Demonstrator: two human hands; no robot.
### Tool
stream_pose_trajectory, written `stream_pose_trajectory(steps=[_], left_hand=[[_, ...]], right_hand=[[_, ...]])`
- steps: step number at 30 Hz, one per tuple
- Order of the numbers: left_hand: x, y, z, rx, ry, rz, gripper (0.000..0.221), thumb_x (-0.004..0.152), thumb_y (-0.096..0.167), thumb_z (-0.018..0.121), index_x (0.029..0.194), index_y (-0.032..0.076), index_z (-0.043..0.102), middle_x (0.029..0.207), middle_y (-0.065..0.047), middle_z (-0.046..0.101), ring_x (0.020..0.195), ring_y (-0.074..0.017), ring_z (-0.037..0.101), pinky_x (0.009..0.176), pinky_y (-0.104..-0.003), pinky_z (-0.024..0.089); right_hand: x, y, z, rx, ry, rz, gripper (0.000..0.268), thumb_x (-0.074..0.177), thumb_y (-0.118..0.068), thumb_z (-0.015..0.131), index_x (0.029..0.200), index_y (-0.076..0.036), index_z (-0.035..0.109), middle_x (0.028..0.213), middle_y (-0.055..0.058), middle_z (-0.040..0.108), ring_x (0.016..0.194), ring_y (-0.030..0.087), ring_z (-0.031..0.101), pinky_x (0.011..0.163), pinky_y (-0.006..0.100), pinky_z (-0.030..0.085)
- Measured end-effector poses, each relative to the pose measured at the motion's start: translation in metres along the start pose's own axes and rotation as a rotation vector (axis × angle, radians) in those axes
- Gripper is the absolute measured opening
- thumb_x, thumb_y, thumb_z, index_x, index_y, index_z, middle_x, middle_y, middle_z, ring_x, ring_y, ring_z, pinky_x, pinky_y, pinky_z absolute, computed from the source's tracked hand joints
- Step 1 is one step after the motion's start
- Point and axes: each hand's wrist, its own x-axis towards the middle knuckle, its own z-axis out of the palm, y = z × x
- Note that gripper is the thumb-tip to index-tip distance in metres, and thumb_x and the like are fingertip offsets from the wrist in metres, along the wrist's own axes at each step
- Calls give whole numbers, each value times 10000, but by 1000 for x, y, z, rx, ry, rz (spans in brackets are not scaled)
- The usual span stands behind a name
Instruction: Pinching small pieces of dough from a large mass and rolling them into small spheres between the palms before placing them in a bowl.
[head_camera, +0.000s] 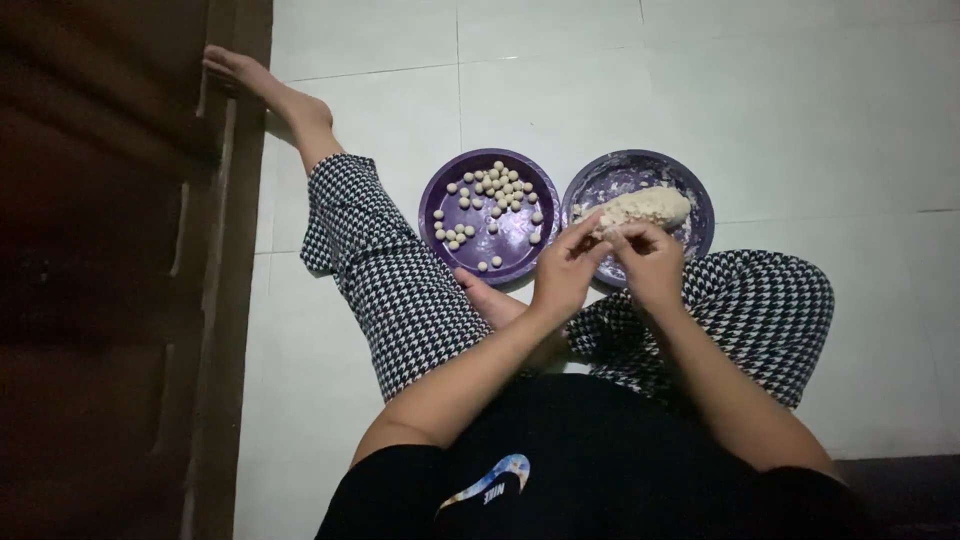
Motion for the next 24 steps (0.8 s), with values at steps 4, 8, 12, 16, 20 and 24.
stream_pose_trajectory(steps=[4,8,12,16,20,24], left_hand=[[9,-5,-16,-19,7,82,316,908,130,786,1220,112,734,1086,-122,736,1074,-177,659,968,-343,538],[11,1,-21,-92,-4,-12,291,832,122,853,1097,38,764,889,-95,763,838,-91,694,790,-262,593],[5,9,-18,-76,-17,0,220,837,133,852,1037,68,787,868,-98,769,838,-81,698,784,-264,589],[-9,27,-7,-74,-40,28,231,953,167,743,1178,113,754,1072,-117,739,1086,-158,655,969,-372,538],[-3,11,-7,-521,-80,-268,285,974,110,731,1226,-21,702,1060,-218,717,996,-252,689,895,-389,586],[0,20,-15,-521,-125,-346,317,903,62,784,1188,-50,700,1007,-233,727,902,-287,733,825,-387,618]], right_hand=[[-7,-42,-9,-26,-79,-83,79,950,-99,793,971,-28,765,800,136,703,725,169,656,655,310,516],[-16,-68,-13,-111,7,-428,299,892,-40,847,1159,28,731,941,202,684,839,292,687,785,388,540],[-14,-65,-14,-168,-6,-508,189,930,-35,821,1104,20,774,912,213,710,805,339,687,757,367,540],[-7,-47,-12,-40,29,-626,128,910,7,806,1032,-29,794,922,125,701,812,229,673,817,325,522],[-5,-30,-9,5,85,-746,95,903,30,804,996,28,786,921,162,691,775,258,662,810,306,511],[-9,-48,-22,-100,-65,-632,190,872,94,735,1024,-4,676,1021,119,634,811,171,562,658,252,476]])
